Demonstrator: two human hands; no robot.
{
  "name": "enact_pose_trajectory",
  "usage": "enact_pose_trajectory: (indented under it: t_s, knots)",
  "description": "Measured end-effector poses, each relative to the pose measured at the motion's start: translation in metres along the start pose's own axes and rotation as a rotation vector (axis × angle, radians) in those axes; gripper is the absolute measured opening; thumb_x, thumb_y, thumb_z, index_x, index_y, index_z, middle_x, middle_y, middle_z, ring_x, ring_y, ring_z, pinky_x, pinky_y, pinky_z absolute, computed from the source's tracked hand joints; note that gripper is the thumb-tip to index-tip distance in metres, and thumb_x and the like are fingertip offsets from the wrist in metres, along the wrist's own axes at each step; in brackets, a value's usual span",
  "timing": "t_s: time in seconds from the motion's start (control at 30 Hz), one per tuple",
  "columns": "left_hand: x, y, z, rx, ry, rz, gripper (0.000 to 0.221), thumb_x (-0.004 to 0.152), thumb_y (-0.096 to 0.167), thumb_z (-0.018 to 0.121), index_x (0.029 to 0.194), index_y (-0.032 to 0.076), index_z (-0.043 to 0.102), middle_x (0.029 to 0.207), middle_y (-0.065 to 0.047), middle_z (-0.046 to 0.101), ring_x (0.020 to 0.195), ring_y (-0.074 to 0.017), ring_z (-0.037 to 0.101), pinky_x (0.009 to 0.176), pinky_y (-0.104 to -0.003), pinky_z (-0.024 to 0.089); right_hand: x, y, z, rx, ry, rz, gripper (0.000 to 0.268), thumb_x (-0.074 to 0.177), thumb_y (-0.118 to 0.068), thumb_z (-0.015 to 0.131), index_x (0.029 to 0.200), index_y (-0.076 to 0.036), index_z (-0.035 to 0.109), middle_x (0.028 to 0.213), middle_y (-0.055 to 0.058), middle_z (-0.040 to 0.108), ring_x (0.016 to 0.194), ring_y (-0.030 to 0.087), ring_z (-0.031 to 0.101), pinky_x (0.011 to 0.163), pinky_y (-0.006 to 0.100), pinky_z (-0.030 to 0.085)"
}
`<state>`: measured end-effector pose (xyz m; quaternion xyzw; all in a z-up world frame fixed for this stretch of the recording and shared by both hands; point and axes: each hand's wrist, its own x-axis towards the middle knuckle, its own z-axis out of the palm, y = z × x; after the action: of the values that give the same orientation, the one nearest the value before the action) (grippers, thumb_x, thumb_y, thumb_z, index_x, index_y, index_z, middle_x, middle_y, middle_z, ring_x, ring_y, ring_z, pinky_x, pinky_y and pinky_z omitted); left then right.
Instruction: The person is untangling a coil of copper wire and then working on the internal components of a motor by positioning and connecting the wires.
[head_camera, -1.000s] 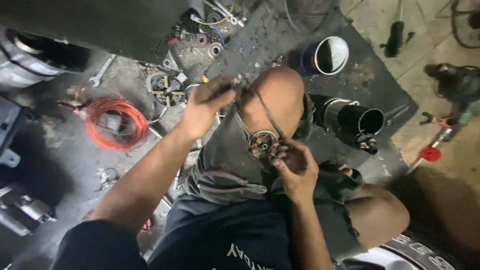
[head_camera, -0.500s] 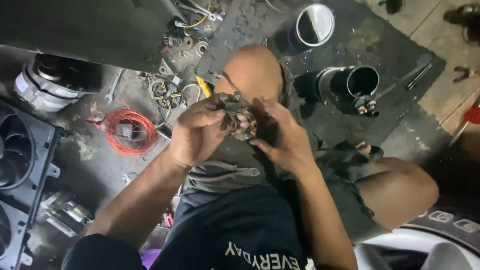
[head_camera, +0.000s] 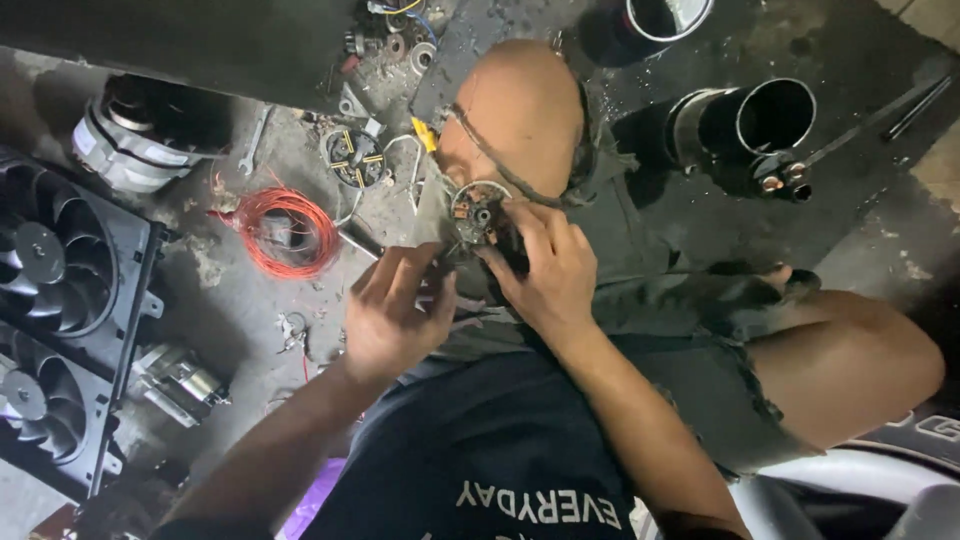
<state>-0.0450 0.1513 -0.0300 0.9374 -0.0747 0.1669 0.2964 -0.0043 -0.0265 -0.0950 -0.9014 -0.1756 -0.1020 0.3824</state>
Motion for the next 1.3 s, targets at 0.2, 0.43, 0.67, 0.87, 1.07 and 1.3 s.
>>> enact_pose_trajectory:
  t_s: [0.2,0.43,0.67,0.87,1.07,1.3]
  knots:
    - [-0.003,-0.018,0.024,0.001,0.069,0.064,0.021,0.088,0.014,0.076,0.106,0.002,0.073,0.078,-0.011,0.064,0.056,-0.0308,0.066,0.051,-0.039,0.054,0.008,0.011,-0.021,0.018,-0.136,0.015,0.061,0.08,-0.031,0.092,0.131,-0.014,0.064,0.121,0.005,0.068,0.111,0.025,0.069,0.087,0.041,0.046]
    - [0.002,-0.012,0.033,0.142,0.094,0.147,0.018,0.089,0.017,0.075,0.101,0.004,0.073,0.075,-0.008,0.061,0.054,-0.0252,0.064,0.053,-0.031,0.054,0.013,0.028,-0.024,-0.013,-0.114,-0.096,0.066,0.074,-0.021,0.094,0.135,-0.016,0.066,0.118,0.004,0.073,0.106,0.027,0.064,0.099,0.05,0.036]
    - [-0.003,-0.01,0.037,0.133,0.113,0.137,0.018,0.084,0.013,0.083,0.097,0.003,0.075,0.071,-0.009,0.063,0.053,-0.0252,0.065,0.052,-0.032,0.054,0.026,0.024,-0.03,-0.024,-0.153,-0.161,0.064,0.072,-0.009,0.094,0.131,-0.013,0.069,0.116,0.008,0.075,0.12,0.032,0.061,0.11,0.059,0.027]
    - [0.003,-0.001,0.037,0.29,0.087,0.151,0.018,0.093,0.019,0.071,0.11,0.013,0.076,0.069,-0.003,0.06,0.051,-0.0191,0.061,0.052,-0.029,0.054,0.018,0.034,-0.019,0.108,-0.178,-0.156,0.063,0.076,-0.006,0.091,0.133,-0.01,0.066,0.116,0.008,0.071,0.113,0.029,0.066,0.109,0.053,0.041]
    - [0.005,-0.002,0.038,0.306,0.078,0.165,0.019,0.099,0.027,0.062,0.105,0.021,0.079,0.071,-0.001,0.059,0.053,-0.0186,0.061,0.052,-0.029,0.053,0.012,0.036,-0.015,0.151,-0.128,-0.154,0.061,0.079,-0.007,0.089,0.135,-0.008,0.065,0.109,0.01,0.067,0.104,0.031,0.067,0.101,0.051,0.047]
    - [0.004,0.007,0.043,0.314,0.068,0.122,0.018,0.1,0.027,0.063,0.101,0.015,0.076,0.078,0.0,0.058,0.058,-0.0166,0.064,0.054,-0.027,0.052,0.009,0.031,-0.011,0.205,-0.025,-0.132,0.05,0.083,-0.005,0.086,0.129,-0.005,0.066,0.107,0.013,0.067,0.101,0.033,0.069,0.097,0.049,0.051]
